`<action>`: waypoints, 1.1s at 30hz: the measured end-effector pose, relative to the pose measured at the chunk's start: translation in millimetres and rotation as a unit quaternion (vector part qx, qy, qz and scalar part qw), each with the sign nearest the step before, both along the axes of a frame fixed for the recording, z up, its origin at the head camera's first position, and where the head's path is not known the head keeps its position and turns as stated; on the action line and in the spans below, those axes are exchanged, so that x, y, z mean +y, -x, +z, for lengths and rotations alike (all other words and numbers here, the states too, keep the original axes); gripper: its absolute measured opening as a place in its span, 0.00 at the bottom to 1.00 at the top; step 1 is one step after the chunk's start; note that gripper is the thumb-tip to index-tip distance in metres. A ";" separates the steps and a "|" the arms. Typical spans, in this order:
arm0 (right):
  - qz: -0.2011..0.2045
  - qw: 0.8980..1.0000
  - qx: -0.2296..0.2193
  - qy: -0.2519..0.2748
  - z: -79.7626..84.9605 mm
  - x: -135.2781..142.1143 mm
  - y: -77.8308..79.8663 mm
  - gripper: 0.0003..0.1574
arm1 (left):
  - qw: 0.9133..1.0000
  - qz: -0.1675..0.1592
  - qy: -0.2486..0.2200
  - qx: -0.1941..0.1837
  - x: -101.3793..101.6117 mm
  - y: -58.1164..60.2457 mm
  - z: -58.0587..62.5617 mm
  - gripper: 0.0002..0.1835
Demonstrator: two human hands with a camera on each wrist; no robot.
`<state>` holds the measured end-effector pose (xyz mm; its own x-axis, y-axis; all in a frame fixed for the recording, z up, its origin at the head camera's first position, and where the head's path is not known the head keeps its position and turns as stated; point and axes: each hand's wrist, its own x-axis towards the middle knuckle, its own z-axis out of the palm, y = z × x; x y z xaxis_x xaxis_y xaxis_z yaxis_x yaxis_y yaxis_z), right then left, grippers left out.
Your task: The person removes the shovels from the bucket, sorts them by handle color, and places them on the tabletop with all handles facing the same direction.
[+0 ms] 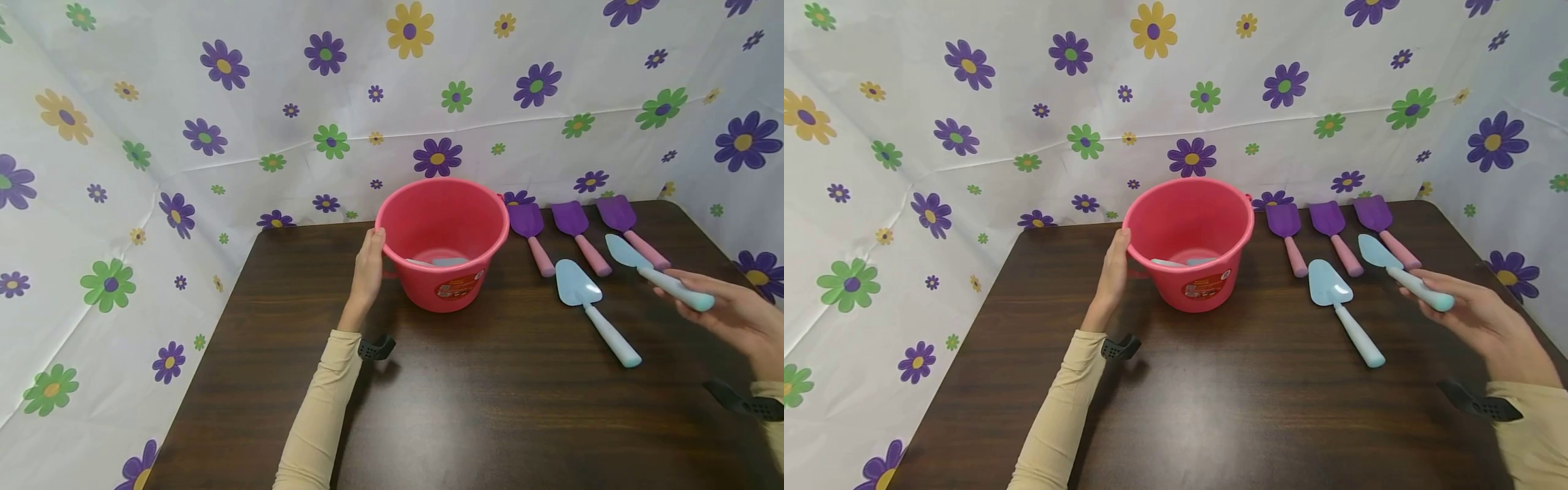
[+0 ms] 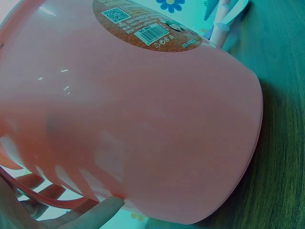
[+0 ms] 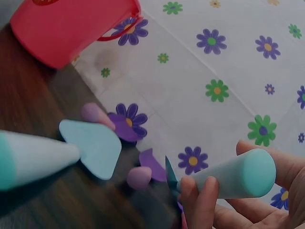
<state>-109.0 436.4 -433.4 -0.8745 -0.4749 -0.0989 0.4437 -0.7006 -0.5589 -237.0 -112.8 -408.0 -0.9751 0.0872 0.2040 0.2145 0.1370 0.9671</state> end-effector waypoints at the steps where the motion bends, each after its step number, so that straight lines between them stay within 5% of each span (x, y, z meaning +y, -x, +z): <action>1: -0.005 1.000 -0.004 -0.008 -1.5 1.4 -0.6 0.37 | 1.000 -0.001 -0.001 0.001 0.1 -0.2 0.0 0.31; 14: -0.065 0.986 -0.027 -0.153 -12.4 12.4 -9.6 0.31 | 1.000 -0.005 0.005 0.006 -0.4 0.9 0.1 0.32; 33: -0.070 0.984 -0.001 -0.166 -23.5 15.7 -18.9 0.31 | 1.000 0.001 0.005 -0.001 -0.2 0.7 -0.3 0.32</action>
<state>-90.2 452.1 -456.9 -0.9287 -0.2910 -0.2298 0.3568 -0.5331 -0.7671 -237.7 -113.0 -408.3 -0.9758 0.0869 0.2005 0.2117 0.1475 0.9661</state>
